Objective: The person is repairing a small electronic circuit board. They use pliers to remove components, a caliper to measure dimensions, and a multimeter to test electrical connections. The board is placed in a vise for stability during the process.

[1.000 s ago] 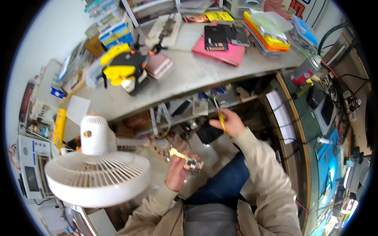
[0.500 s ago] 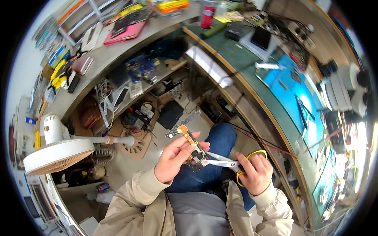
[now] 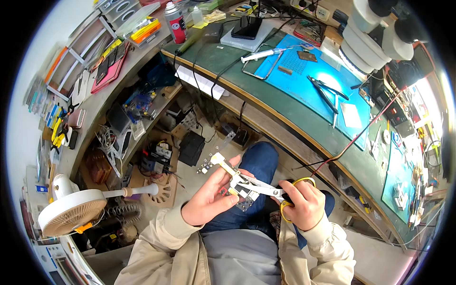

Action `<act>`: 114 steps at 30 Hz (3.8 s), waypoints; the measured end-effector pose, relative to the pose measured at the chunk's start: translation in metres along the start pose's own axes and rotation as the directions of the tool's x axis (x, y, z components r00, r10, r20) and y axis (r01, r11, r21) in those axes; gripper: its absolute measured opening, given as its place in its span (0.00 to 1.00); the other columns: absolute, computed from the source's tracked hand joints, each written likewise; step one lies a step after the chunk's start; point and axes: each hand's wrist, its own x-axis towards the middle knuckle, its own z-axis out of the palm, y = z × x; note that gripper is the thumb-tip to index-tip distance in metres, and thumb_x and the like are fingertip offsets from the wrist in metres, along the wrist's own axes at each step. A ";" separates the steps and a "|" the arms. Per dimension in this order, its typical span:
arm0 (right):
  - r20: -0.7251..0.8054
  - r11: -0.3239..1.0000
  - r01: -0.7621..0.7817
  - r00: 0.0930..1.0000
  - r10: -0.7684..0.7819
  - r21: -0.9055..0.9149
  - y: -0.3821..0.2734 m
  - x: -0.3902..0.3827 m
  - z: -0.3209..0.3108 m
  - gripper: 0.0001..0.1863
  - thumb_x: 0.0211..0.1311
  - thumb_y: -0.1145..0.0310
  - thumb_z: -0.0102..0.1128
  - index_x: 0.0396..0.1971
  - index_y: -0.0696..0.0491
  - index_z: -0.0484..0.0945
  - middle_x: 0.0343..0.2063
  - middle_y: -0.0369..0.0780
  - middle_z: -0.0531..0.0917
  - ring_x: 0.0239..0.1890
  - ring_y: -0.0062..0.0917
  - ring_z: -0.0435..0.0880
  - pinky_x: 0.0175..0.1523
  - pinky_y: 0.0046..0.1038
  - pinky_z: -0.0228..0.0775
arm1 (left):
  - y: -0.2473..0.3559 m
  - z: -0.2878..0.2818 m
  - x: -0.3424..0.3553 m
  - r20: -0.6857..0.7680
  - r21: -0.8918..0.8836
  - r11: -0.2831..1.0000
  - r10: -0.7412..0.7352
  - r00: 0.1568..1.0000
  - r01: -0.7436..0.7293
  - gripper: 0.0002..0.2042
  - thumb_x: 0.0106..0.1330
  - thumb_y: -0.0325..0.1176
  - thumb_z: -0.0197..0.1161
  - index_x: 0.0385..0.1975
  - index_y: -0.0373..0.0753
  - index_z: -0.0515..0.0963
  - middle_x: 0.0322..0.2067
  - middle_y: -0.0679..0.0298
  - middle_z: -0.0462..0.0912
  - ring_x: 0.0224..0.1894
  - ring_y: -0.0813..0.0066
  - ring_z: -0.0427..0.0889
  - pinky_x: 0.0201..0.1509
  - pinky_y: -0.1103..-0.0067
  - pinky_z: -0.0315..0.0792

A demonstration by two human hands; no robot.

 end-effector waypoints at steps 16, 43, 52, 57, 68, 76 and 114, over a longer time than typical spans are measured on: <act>-0.011 0.998 -0.034 0.999 0.034 0.061 -0.006 -0.002 0.004 0.29 0.34 0.74 0.74 0.46 0.50 0.84 0.24 0.36 0.75 0.26 0.29 0.80 0.31 0.30 0.75 | 0.016 0.011 -0.002 0.016 0.109 0.994 -0.008 1.000 0.006 0.41 0.75 0.28 0.59 0.80 0.39 0.39 0.69 0.51 0.63 0.72 0.60 0.67 0.71 0.67 0.69; 0.011 0.996 0.054 0.998 -0.055 0.073 -0.011 -0.008 0.001 0.20 0.40 0.73 0.73 0.40 0.52 0.83 0.20 0.34 0.74 0.20 0.25 0.78 0.26 0.29 0.73 | 0.025 0.002 -0.004 0.149 0.050 0.999 -0.022 0.989 0.015 0.40 0.71 0.24 0.58 0.80 0.37 0.44 0.67 0.48 0.68 0.69 0.61 0.70 0.69 0.70 0.71; -0.024 0.996 0.063 0.998 -0.062 0.067 -0.010 -0.010 0.002 0.19 0.39 0.75 0.70 0.38 0.52 0.82 0.18 0.33 0.71 0.18 0.24 0.76 0.24 0.28 0.71 | 0.031 0.006 -0.005 0.169 0.032 0.999 -0.028 0.985 0.023 0.41 0.70 0.23 0.59 0.80 0.36 0.43 0.66 0.47 0.68 0.70 0.60 0.69 0.70 0.70 0.68; -0.026 0.997 0.061 0.998 -0.060 0.049 -0.011 -0.011 0.000 0.22 0.33 0.72 0.73 0.37 0.52 0.85 0.18 0.33 0.71 0.19 0.26 0.77 0.24 0.29 0.72 | 0.032 0.006 -0.005 0.175 0.032 0.999 -0.029 0.984 0.024 0.42 0.70 0.23 0.59 0.80 0.35 0.43 0.65 0.47 0.68 0.70 0.60 0.69 0.71 0.70 0.66; -0.051 0.995 0.084 0.995 -0.082 0.053 -0.012 -0.008 -0.002 0.18 0.37 0.76 0.67 0.36 0.52 0.83 0.17 0.33 0.68 0.17 0.23 0.74 0.23 0.27 0.71 | 0.035 0.012 -0.008 0.090 0.080 0.997 -0.028 0.996 0.021 0.43 0.66 0.28 0.63 0.79 0.31 0.46 0.62 0.44 0.72 0.68 0.50 0.74 0.72 0.61 0.67; -0.041 0.994 0.093 0.995 -0.091 0.063 -0.012 -0.008 -0.003 0.20 0.37 0.77 0.67 0.37 0.53 0.84 0.16 0.33 0.68 0.17 0.23 0.74 0.23 0.27 0.71 | 0.038 0.013 -0.008 0.089 0.074 0.997 -0.041 0.995 0.034 0.43 0.65 0.26 0.62 0.79 0.31 0.46 0.62 0.44 0.72 0.68 0.50 0.74 0.72 0.61 0.67; -0.049 0.988 0.036 0.998 -0.029 0.152 -0.007 -0.001 0.001 0.21 0.37 0.76 0.69 0.38 0.51 0.83 0.19 0.34 0.71 0.20 0.27 0.77 0.25 0.29 0.73 | 0.014 -0.002 -0.003 0.097 -0.015 1.000 0.013 0.995 -0.012 0.47 0.64 0.46 0.75 0.76 0.34 0.55 0.62 0.59 0.69 0.69 0.59 0.73 0.68 0.68 0.72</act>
